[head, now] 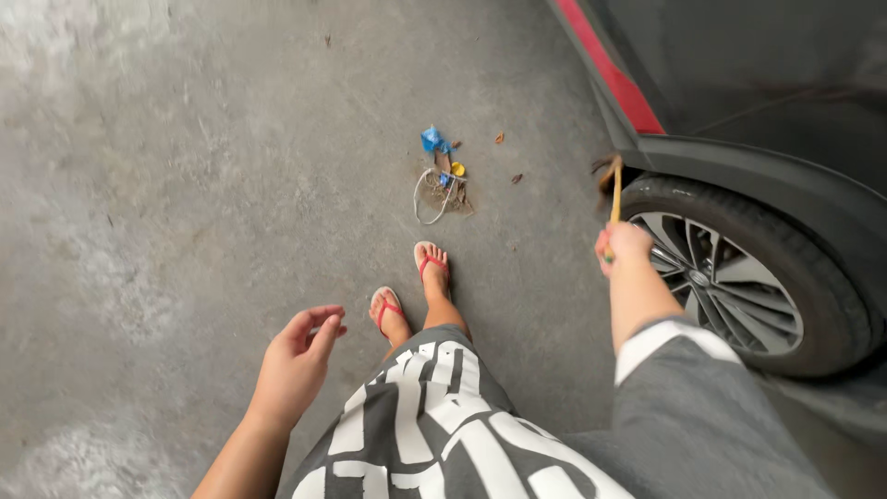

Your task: The person sweeps dirt and debris from a concrete floor into a dustpan using a broom, moving along the side of a parked car and gathering various small items.

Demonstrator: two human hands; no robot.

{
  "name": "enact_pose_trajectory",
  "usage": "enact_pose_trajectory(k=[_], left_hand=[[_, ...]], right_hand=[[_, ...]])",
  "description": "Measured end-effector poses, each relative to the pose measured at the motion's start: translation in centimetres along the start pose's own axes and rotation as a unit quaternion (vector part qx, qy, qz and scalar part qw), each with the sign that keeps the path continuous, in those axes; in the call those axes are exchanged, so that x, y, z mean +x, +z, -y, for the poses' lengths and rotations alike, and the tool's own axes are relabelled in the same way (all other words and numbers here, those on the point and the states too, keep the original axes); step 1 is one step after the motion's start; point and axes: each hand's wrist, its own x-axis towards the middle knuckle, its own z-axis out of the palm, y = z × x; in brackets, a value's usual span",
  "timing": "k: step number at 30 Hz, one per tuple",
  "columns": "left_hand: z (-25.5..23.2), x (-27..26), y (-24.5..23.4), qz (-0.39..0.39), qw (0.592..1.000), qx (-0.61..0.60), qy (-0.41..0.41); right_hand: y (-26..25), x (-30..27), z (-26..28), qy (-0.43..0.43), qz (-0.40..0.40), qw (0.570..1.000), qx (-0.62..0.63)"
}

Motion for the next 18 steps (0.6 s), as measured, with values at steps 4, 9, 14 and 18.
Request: enact_pose_trajectory(k=[4,9,14,18], left_hand=[[0.8,1.8,1.7,-0.04,0.996,-0.002,-0.086],[-1.4,1.7,4.3,-0.015,0.996,-0.034,-0.081],[-5.1,2.0,5.2,-0.009,0.997,-0.056,-0.049],[-6.3,2.3,5.1,-0.025,0.997,-0.056,-0.046]], right_hand=[[9.1,1.0,1.9,-0.025,0.028,0.946,-0.323],[12.7,-6.8,-3.9,-0.071,0.12,0.923,-0.358],[6.7,-17.0,-2.0,-0.062,0.172,0.896,-0.404],[-3.0,-20.9,3.6,-0.063,0.139,0.89,-0.429]])
